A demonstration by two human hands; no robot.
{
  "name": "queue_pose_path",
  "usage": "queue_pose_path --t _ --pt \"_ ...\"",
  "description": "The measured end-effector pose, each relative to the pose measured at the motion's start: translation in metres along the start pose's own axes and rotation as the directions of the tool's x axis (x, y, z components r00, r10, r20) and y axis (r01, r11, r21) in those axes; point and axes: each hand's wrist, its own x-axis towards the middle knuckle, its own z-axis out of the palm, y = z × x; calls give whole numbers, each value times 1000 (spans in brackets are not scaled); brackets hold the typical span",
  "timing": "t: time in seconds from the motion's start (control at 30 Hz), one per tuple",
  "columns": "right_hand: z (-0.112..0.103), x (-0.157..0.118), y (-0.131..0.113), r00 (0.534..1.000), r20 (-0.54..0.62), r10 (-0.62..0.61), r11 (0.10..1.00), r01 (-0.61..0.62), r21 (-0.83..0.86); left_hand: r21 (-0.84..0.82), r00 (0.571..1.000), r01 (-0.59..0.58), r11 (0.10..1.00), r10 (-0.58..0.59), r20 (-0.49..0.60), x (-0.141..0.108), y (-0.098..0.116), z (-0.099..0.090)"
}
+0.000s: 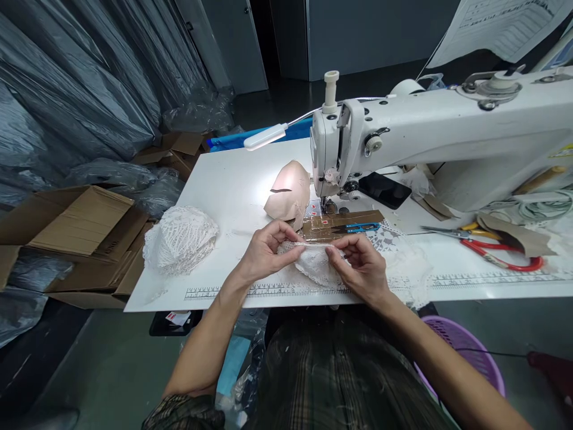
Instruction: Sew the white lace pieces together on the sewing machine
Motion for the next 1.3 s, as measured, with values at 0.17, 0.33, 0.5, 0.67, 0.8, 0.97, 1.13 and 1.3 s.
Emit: queue_pose_path --t 0.17,0.33,0.5,0.67,0.8,0.97,1.13,1.3 --pt "0 -1 4 997 32 76 997 -77 29 24 999 51 998 -50 -19 0 2 1" --pt "-1 -2 5 995 93 38 998 -34 -46 61 998 47 997 -45 -43 2 1 0" --pt "-1 2 4 995 59 84 995 -87 45 56 998 67 996 -66 -20 4 -1 -2" --pt "-4 8 -4 944 97 315 900 -330 286 57 997 72 996 -71 -9 5 1 0" --pt "-9 16 -8 851 190 489 744 -521 418 -14 994 111 994 -111 -6 5 3 0" --pt "-12 23 -13 802 256 540 679 -594 431 -112 973 224 968 -216 81 5 1 2" --pt "-6 25 -23 843 276 462 805 -529 268 17 937 318 948 -317 144 4 -1 10" --pt "-12 35 -21 865 211 456 830 -499 248 -174 911 413 894 -404 84 3 1 8"
